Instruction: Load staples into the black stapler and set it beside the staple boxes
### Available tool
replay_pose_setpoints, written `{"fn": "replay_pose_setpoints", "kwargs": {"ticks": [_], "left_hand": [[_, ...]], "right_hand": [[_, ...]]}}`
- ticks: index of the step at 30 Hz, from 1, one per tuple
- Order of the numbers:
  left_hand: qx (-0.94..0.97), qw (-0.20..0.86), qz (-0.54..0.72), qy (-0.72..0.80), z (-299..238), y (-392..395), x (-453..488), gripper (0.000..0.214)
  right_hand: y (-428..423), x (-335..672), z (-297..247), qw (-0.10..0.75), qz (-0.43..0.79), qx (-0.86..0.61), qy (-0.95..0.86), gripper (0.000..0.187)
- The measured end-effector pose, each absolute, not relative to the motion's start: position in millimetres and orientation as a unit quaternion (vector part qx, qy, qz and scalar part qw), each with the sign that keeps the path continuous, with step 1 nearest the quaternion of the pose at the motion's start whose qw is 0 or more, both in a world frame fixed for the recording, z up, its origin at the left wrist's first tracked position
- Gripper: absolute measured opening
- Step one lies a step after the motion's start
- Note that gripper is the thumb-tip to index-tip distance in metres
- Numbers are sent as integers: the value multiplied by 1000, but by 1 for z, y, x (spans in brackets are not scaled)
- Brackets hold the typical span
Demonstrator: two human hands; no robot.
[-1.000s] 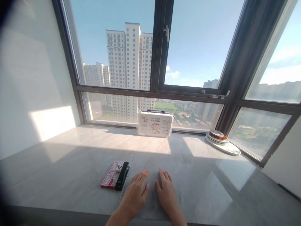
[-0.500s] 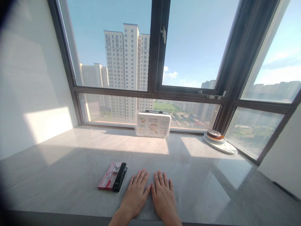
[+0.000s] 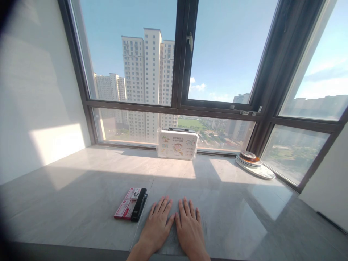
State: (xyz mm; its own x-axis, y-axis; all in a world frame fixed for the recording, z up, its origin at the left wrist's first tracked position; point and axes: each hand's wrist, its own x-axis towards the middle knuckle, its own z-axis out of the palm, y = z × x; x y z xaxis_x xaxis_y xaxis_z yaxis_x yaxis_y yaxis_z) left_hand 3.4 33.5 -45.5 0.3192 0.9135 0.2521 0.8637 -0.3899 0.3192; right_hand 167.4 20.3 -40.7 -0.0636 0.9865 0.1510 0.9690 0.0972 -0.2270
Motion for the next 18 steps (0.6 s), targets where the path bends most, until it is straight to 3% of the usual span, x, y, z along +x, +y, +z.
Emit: {"fn": "replay_pose_setpoints", "kwargs": {"ticks": [18], "left_hand": [[809,61,206,548,-45,33,3,57]], "right_hand": [[20,167,-42,132,28,-675,-725,58]]}}
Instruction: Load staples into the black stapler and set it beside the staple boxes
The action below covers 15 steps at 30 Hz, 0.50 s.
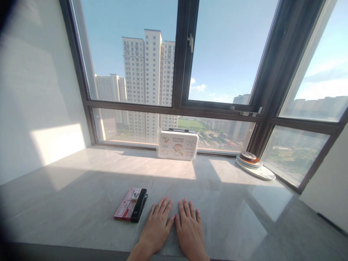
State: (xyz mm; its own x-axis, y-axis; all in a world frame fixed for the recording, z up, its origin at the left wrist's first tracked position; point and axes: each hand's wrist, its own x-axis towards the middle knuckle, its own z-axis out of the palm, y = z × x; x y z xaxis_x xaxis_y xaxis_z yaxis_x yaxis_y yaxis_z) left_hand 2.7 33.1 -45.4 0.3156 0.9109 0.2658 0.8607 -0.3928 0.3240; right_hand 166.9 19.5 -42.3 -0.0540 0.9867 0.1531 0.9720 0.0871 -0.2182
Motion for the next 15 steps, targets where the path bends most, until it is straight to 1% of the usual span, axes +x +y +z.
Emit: {"fn": "replay_pose_setpoints", "kwargs": {"ticks": [15], "left_hand": [[806,67,208,549,-46,33,2,58]], "right_hand": [[18,166,-42,128,22,-675,-726,59]]}}
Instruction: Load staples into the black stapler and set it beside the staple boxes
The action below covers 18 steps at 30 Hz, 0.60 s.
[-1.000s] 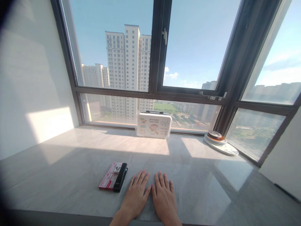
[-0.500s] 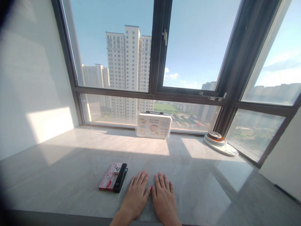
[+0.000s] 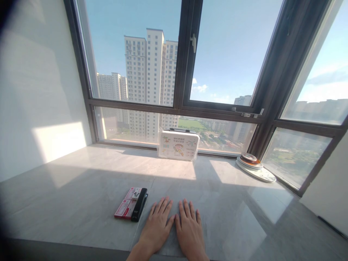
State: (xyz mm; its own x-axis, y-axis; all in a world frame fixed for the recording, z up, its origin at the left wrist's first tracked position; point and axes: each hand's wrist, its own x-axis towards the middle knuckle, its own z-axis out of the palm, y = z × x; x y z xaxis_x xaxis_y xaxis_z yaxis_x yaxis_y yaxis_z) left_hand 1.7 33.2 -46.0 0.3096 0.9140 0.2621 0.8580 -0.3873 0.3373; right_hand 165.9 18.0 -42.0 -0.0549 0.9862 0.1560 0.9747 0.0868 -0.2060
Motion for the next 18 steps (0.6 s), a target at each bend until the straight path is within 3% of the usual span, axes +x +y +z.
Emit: {"fn": "replay_pose_setpoints", "kwargs": {"ticks": [18], "left_hand": [[805,49,205,555,-48,32,2,58]], "right_hand": [[17,165,-39,121,18,-676,-727,58]]}}
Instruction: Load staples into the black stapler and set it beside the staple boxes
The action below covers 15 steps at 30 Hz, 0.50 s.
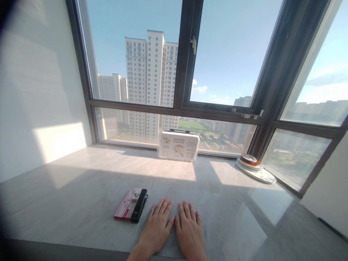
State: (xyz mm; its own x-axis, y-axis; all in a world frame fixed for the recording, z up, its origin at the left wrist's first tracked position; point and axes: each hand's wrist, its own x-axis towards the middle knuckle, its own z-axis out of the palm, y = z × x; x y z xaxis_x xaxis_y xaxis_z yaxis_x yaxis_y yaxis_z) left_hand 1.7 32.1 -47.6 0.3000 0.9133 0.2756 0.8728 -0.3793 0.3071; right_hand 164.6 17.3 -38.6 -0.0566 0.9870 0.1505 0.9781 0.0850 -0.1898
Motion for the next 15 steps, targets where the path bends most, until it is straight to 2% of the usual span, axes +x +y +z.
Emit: {"fn": "replay_pose_setpoints", "kwargs": {"ticks": [15], "left_hand": [[804,53,204,556,-46,31,2,59]], "right_hand": [[16,165,-39,125,8,-675,-728,58]]}}
